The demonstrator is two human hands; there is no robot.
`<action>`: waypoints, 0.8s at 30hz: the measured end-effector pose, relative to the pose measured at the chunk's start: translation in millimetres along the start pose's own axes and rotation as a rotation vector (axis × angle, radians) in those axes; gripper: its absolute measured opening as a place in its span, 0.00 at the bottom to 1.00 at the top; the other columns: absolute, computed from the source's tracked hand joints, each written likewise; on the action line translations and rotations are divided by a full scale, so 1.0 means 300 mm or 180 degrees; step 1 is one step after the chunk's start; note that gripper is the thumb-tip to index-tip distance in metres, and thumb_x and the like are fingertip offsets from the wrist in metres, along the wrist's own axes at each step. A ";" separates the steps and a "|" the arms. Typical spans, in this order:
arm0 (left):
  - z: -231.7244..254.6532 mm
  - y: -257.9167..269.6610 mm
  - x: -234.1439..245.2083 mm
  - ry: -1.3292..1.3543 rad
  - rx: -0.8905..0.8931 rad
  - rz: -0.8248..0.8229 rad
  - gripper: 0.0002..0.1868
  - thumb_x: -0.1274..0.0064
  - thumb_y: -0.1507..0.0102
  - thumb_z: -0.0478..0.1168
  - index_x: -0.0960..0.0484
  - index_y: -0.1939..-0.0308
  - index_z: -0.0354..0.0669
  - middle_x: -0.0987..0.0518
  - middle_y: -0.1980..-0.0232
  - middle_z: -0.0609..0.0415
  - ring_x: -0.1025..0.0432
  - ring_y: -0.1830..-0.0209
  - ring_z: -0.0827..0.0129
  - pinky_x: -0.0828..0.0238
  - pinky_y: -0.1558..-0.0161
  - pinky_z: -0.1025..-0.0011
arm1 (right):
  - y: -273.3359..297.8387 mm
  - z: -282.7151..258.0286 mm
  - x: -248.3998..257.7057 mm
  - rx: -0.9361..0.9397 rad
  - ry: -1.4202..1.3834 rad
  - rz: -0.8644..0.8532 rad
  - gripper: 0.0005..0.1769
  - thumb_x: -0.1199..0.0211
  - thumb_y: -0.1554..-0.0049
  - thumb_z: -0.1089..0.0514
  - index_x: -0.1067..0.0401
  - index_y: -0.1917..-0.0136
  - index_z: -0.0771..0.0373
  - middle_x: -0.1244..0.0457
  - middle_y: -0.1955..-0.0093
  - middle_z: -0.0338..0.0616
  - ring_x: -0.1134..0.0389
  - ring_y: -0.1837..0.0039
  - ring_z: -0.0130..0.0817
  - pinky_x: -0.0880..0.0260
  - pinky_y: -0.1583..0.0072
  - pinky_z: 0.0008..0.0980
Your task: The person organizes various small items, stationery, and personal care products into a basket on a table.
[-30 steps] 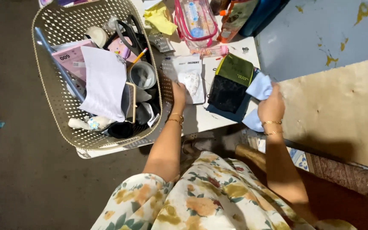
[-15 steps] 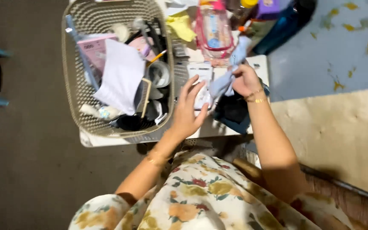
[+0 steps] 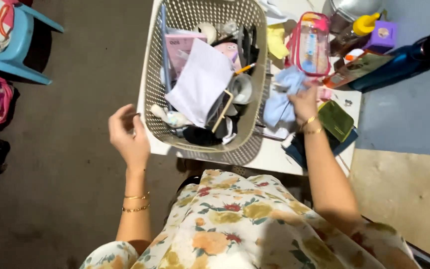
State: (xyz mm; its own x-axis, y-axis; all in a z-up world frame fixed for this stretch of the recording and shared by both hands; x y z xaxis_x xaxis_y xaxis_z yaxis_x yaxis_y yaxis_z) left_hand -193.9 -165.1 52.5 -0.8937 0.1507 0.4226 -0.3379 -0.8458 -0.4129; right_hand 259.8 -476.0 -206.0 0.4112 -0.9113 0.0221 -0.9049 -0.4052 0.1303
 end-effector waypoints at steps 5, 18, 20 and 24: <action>-0.110 -0.190 -0.269 0.0134 -0.0199 -0.1118 0.15 0.46 0.35 0.28 0.20 0.44 0.35 0.19 0.47 0.43 0.21 0.49 0.60 0.23 0.47 0.66 | 0.108 -0.025 -0.097 0.0435 0.1725 -0.0125 0.34 0.31 0.52 0.66 0.39 0.33 0.65 0.35 0.44 0.61 0.34 0.41 0.52 0.31 0.41 0.44; -0.177 -0.352 -0.740 -0.0239 -0.0589 -0.2579 0.24 0.30 0.47 0.42 0.16 0.49 0.40 0.18 0.51 0.40 0.23 0.48 0.47 0.28 0.45 0.57 | 0.265 -0.873 -0.665 0.2663 0.2691 -0.0141 0.34 0.29 0.49 0.63 0.31 0.30 0.68 0.39 0.31 0.61 0.40 0.28 0.57 0.41 0.27 0.47; -0.086 -0.401 -0.714 -0.0048 -0.0761 -0.2750 0.22 0.30 0.46 0.43 0.15 0.50 0.40 0.18 0.52 0.41 0.23 0.50 0.48 0.28 0.46 0.57 | 0.256 -0.914 -0.731 0.2321 0.2506 -0.0717 0.44 0.25 0.53 0.58 0.38 0.26 0.69 0.40 0.30 0.61 0.40 0.29 0.55 0.42 0.28 0.46; 0.057 -0.472 -0.617 0.0564 -0.1184 -0.2935 0.26 0.30 0.49 0.43 0.17 0.50 0.37 0.18 0.53 0.41 0.23 0.53 0.49 0.27 0.50 0.57 | 0.192 -0.879 -0.754 0.0898 0.2004 -0.1333 0.39 0.28 0.51 0.53 0.35 0.28 0.61 0.32 0.36 0.49 0.31 0.35 0.42 0.31 0.33 0.38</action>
State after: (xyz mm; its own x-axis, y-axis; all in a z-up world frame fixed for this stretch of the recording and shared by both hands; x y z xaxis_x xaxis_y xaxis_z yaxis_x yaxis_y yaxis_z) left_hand 24.6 -82.0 46.6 -0.2579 0.7648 0.5904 -0.9627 -0.1520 -0.2237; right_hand 143.6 -273.8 57.9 0.6310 -0.5012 0.5921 -0.6209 -0.7839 -0.0019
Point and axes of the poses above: each hand's wrist, its own y-axis away from the middle knuckle, its own x-axis out of the back of the hand, z = x × y, the point moved 5 cm from there along -y, towards the middle knuckle
